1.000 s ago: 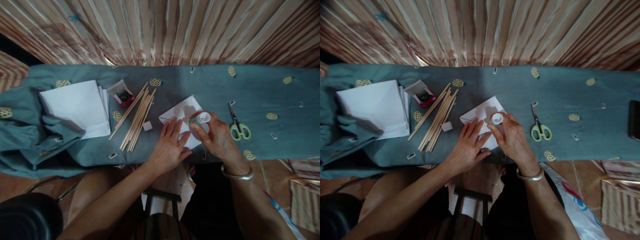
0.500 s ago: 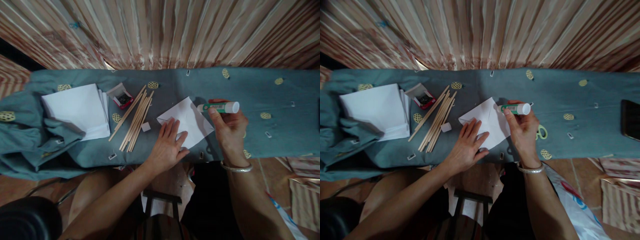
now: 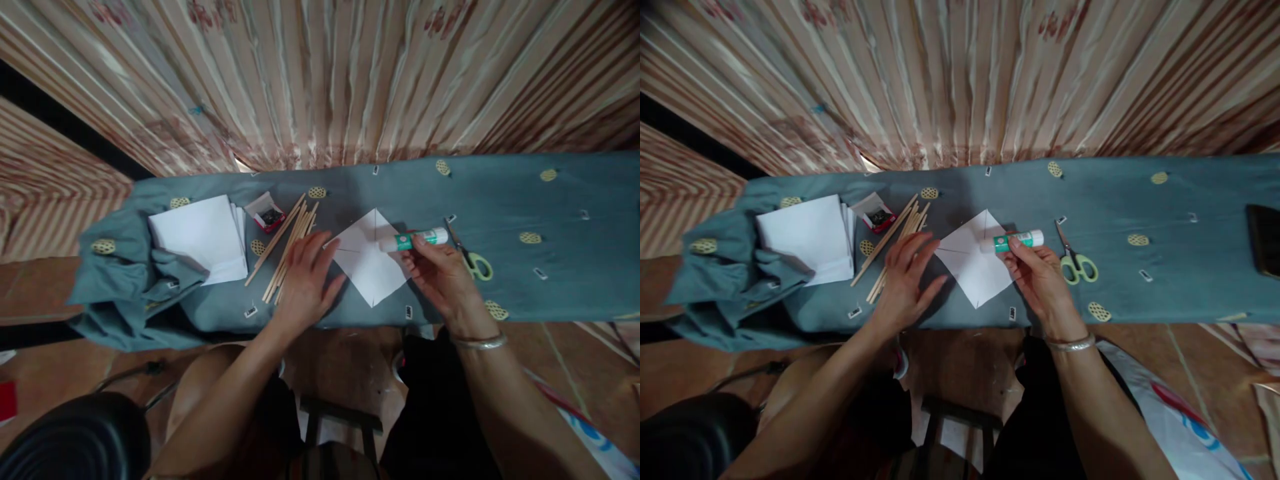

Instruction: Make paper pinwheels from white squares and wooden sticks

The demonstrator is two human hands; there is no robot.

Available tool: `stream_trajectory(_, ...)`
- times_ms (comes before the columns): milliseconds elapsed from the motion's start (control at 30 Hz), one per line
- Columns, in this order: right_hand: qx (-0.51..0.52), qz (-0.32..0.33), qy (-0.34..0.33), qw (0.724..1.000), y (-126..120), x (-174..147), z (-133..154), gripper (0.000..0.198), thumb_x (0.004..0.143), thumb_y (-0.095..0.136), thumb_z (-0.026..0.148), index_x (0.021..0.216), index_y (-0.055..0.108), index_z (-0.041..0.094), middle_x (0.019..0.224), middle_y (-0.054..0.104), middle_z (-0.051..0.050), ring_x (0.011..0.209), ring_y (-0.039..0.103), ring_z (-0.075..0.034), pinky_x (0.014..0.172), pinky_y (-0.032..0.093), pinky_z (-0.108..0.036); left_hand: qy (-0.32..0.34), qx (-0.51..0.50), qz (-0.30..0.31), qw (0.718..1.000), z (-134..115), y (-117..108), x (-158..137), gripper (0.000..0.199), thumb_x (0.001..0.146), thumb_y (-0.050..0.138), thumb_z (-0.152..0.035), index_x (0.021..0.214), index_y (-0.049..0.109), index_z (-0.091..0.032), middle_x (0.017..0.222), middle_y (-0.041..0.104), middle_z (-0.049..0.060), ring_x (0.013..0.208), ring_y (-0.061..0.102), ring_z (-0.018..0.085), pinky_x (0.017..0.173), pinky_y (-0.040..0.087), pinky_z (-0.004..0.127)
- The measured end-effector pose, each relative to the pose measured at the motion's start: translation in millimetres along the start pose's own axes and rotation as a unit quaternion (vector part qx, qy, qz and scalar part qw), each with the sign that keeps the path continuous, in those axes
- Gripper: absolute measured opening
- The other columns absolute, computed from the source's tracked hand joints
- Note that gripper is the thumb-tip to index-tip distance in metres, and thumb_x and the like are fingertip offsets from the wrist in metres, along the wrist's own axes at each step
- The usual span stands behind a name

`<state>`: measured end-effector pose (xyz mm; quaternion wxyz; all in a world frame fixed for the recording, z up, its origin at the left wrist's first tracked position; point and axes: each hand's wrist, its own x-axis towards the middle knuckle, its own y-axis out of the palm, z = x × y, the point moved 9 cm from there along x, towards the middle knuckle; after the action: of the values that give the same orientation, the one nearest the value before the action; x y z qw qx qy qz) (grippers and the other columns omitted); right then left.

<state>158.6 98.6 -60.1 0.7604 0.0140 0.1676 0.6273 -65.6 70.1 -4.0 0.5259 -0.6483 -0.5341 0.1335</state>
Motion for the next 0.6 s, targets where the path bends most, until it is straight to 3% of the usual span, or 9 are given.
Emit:
stream_trajectory(100,0.016,0.017,0.015,1.000,12.2,-9.2,-6.8,0.019,0.072,0.083,0.034,0.083,0.074,0.023,0.082,0.076,0.000,0.073,0.072,-0.015,0.078,0.064,-0.031,-0.084,0.050,0.028,0.995,34.7,-7.4,-5.3,0.045,0.086,0.063,-0.030,0.128,0.056,-0.017,0.130,0.059,0.015,0.122,0.051,0.034,0.103,0.041,0.053)
stream_trajectory(200,0.067,0.029,0.056,0.996,24.7,-16.9,-18.1,0.022,0.067,0.086,0.032,0.084,0.075,0.023,0.087,0.078,0.000,0.080,0.074,-0.015,0.083,0.062,-0.030,-0.097,0.055,0.056,0.992,48.2,-4.5,-10.1,0.034,0.083,0.065,-0.021,0.117,0.064,-0.017,0.118,0.065,0.012,0.112,0.058,0.031,0.098,0.046,0.050)
stream_trajectory(300,0.107,0.050,0.083,0.989,37.5,-21.1,-26.2,0.023,0.063,0.088,0.030,0.081,0.075,0.022,0.086,0.078,0.000,0.080,0.075,-0.015,0.086,0.062,-0.030,-0.097,-0.002,0.034,0.995,49.9,-4.2,-11.0,0.026,0.085,0.061,-0.018,0.110,0.067,-0.019,0.111,0.069,0.009,0.107,0.061,0.026,0.096,0.049,0.045)
stream_trajectory(367,0.116,0.070,0.091,0.987,46.2,-22.6,-29.1,0.024,0.063,0.088,0.030,0.081,0.075,0.021,0.086,0.079,-0.001,0.080,0.075,-0.016,0.087,0.062,-0.031,-0.117,-0.093,-0.004,0.989,51.5,-6.6,-10.6,0.023,0.086,0.061,-0.020,0.108,0.066,-0.019,0.108,0.070,0.008,0.102,0.064,0.023,0.094,0.052,0.041)
stream_trajectory(500,0.122,0.095,0.105,0.982,61.4,-26.2,-32.5,0.028,0.063,0.088,0.028,0.087,0.076,0.021,0.087,0.079,-0.001,0.081,0.076,-0.017,0.085,0.062,-0.028,-0.215,-0.331,-0.063,0.917,62.4,-0.9,-12.0,0.022,0.083,0.066,-0.027,0.102,0.062,-0.017,0.100,0.072,0.006,0.090,0.069,0.018,0.086,0.056,0.034)
stream_trajectory(567,0.126,0.104,0.112,0.980,67.4,-28.4,-33.2,0.028,0.063,0.088,0.028,0.087,0.076,0.022,0.087,0.079,-0.001,0.080,0.077,-0.017,0.082,0.063,-0.025,-0.243,-0.382,-0.073,0.888,64.1,3.5,-12.1,0.025,0.080,0.068,-0.028,0.101,0.062,-0.017,0.099,0.071,0.006,0.088,0.069,0.017,0.083,0.057,0.033)
stream_trajectory(600,0.125,0.108,0.112,0.980,69.5,-29.2,-33.0,0.028,0.063,0.088,0.029,0.087,0.076,0.022,0.087,0.079,0.000,0.079,0.076,-0.016,0.080,0.063,-0.024,-0.245,-0.383,-0.075,0.887,63.4,4.2,-11.5,0.025,0.079,0.069,-0.028,0.101,0.062,-0.018,0.099,0.071,0.006,0.088,0.069,0.017,0.081,0.057,0.033)
